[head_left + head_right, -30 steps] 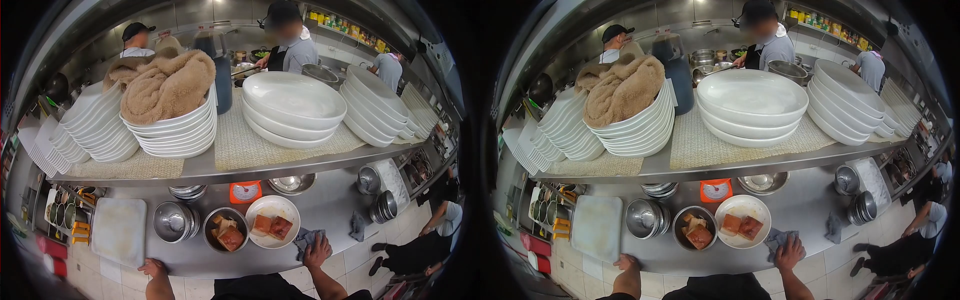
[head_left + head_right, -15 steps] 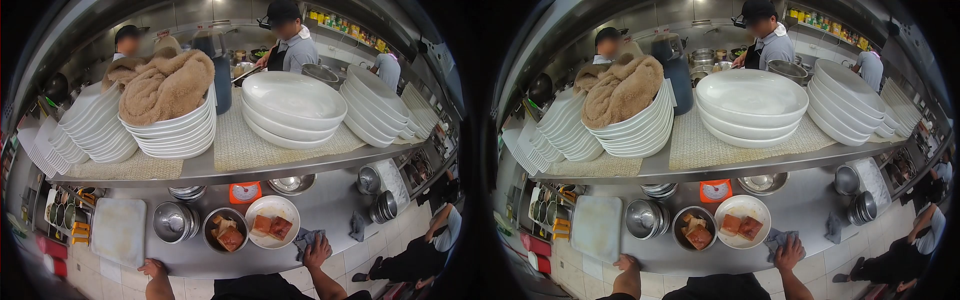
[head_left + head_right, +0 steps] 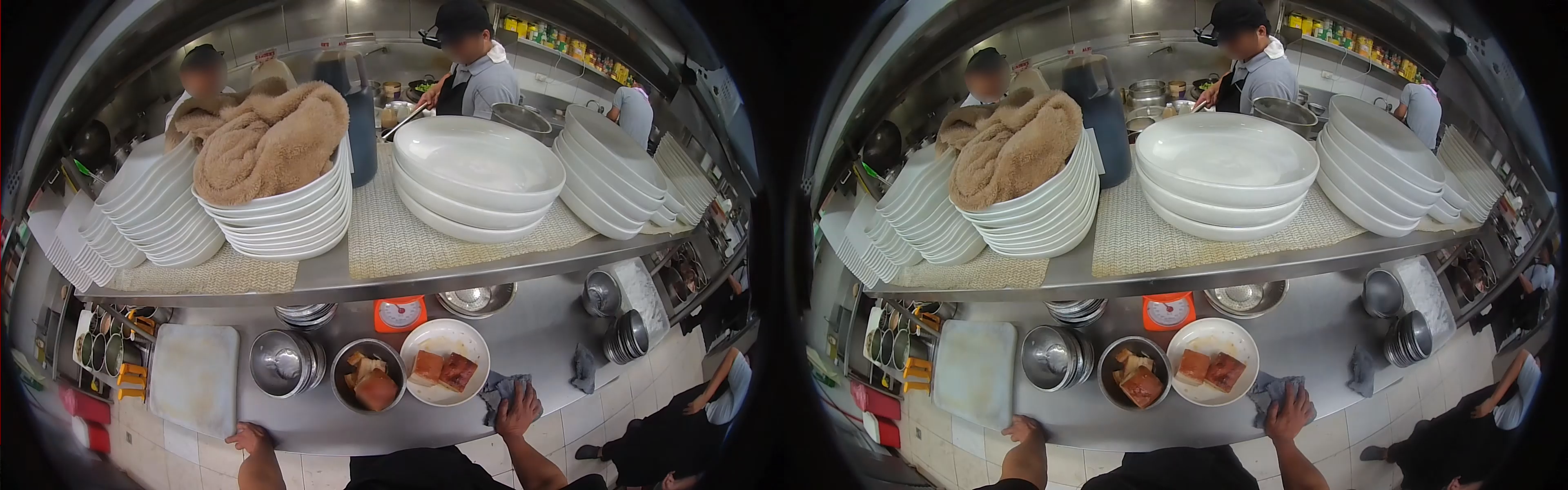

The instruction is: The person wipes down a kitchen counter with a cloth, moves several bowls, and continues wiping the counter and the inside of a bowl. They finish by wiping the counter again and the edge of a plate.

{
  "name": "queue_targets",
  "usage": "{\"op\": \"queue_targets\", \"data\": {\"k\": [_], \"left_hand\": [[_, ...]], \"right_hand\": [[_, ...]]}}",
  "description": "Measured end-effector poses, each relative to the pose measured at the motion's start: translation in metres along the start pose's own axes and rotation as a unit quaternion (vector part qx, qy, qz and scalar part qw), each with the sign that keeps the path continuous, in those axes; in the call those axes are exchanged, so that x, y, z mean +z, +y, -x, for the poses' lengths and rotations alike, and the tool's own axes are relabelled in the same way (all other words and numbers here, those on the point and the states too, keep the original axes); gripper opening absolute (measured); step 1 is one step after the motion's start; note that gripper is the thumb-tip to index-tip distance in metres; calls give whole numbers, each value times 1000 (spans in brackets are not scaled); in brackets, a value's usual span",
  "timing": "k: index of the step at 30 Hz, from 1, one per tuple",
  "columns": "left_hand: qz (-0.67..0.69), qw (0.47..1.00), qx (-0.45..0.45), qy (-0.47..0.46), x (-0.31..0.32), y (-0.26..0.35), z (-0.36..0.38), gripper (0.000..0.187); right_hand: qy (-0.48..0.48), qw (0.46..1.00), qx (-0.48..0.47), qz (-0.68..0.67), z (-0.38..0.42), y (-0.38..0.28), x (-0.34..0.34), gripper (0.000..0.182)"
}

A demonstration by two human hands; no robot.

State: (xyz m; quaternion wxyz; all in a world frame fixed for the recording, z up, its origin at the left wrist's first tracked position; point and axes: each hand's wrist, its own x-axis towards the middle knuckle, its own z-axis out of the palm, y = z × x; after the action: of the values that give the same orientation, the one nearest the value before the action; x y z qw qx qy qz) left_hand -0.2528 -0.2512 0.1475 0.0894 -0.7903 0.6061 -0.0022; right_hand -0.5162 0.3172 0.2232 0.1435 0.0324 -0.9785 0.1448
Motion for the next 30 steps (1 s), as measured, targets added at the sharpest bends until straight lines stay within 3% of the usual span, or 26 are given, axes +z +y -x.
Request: {"op": "queue_targets", "data": {"k": [8, 15, 17, 20, 21, 23, 27, 30], "left_hand": [[118, 989, -57, 61, 18, 0, -10, 35], [30, 999, -28, 31, -18, 7, 17, 30], [199, 970, -124, 71, -13, 10, 13, 28], [199, 968, -142, 49, -13, 11, 12, 30], [200, 968, -142, 49, -7, 9, 8, 30], [20, 999, -19, 24, -1, 2, 3, 41], [30, 999, -16, -5, -3, 2, 4, 40], [42, 997, -35, 56, -5, 5, 12, 31]], "right_hand": [[3, 1000, -2, 5, 1, 2, 2, 59], [0, 1000, 1, 4, 0, 0, 0, 58], [-1, 1000, 2, 2, 0, -1, -2, 58], [-7, 1000, 7, 2, 0, -2, -2, 58], [-8, 1000, 8, 3, 1, -2, -2, 59], [-10, 1000, 9, 3, 1, -2, -2, 59], [-6, 1000, 7, 1, 1, -1, -2, 59], [-3, 1000, 5, 1, 1, 0, 0, 59]]}}
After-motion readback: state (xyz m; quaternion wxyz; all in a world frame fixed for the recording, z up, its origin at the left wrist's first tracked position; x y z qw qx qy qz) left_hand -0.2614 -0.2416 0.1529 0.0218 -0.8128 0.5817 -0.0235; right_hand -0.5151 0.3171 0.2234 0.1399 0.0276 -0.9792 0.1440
